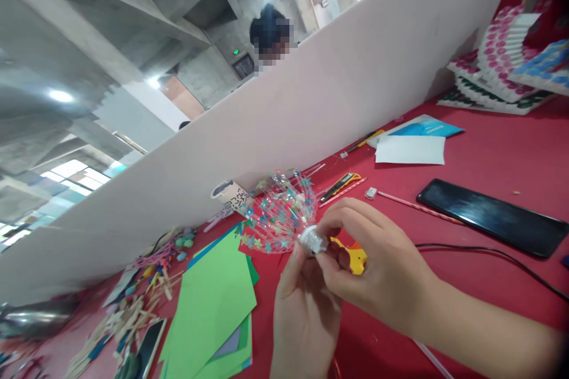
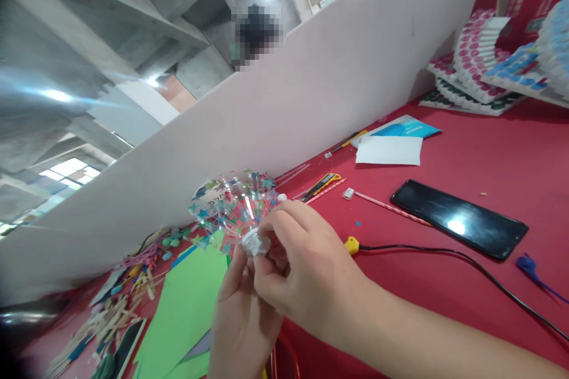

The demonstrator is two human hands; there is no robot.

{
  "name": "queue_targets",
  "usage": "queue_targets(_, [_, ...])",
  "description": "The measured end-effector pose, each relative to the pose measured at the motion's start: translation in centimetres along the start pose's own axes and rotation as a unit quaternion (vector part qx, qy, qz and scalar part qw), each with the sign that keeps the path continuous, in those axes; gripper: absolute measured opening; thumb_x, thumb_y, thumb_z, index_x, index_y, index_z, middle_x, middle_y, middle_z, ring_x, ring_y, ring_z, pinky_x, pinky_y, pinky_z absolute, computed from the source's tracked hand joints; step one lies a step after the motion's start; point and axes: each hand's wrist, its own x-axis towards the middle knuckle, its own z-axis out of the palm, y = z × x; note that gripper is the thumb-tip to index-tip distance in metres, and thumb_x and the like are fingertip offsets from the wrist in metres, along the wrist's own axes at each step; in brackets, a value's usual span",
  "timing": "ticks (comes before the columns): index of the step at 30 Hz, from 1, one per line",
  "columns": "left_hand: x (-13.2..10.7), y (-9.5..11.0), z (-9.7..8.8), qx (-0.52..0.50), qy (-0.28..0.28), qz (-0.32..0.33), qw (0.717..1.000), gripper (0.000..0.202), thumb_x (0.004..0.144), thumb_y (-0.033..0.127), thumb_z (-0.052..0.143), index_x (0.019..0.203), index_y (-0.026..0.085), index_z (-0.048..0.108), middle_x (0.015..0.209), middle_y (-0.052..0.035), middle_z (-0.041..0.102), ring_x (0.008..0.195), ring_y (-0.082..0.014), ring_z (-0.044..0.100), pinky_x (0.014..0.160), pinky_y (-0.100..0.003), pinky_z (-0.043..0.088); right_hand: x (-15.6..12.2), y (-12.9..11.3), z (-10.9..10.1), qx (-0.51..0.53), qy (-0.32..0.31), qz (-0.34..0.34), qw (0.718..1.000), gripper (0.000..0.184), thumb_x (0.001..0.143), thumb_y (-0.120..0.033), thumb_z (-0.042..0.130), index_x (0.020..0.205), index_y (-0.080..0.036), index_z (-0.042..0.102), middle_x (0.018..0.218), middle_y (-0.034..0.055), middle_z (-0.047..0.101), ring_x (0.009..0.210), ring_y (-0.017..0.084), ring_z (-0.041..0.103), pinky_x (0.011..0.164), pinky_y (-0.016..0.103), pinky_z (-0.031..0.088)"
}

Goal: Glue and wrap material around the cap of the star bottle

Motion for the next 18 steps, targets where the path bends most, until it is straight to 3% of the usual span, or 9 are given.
queue_targets(7, [-0.6, 0.0, 0.7, -0.01, -0.042, 0.016, 0.999, 0.024, 0.087, 0.024, 0.052, 0.083, 0.01, 0.071, 0.074, -0.0078, 0.071, 0.07, -0.0145, 0.065, 0.067, -0.023, 0.05, 0.7, -1.0, -0.6, -0.034, -0.003, -0.018, 0.999, 0.02, 0.068, -0.006, 0.054, 0.082, -0.02, 0.053, 0.079, 0.0018, 0.055, 0.075, 0.017, 0.053, 0.067, 0.03, 0.046])
queue_targets(13, [-0.3, -0.5, 0.6, -0.037, -0.118, 0.02, 0.992, 0.019, 0.084, 0.023, 0.058, 0.083, 0.01, 0.071, 0.072, -0.0069, 0.069, 0.066, -0.0146, 0.063, 0.061, -0.023, 0.049, 0.8, -1.7, -1.3, -0.053, -0.014, -0.036, 0.998, 0.02, 0.069, -0.004, 0.052, 0.081, -0.02, 0.051, 0.079, 0.001, 0.054, 0.073, 0.015, 0.052, 0.066, 0.029, 0.045])
queue_targets(18, [0.0, -0.9, 0.4, -0.061, -0.082, 0.003, 0.995, 0.015, 0.082, 0.019, 0.06, 0.085, 0.008, 0.07, 0.077, -0.0077, 0.068, 0.071, -0.0147, 0.063, 0.067, -0.022, 0.05, 0.6, -1.5, -1.6, -0.094, -0.021, -0.074, 0.993, 0.022, 0.072, -0.006, 0.052, 0.088, -0.02, 0.051, 0.086, 0.0034, 0.057, 0.081, 0.018, 0.054, 0.071, 0.031, 0.046])
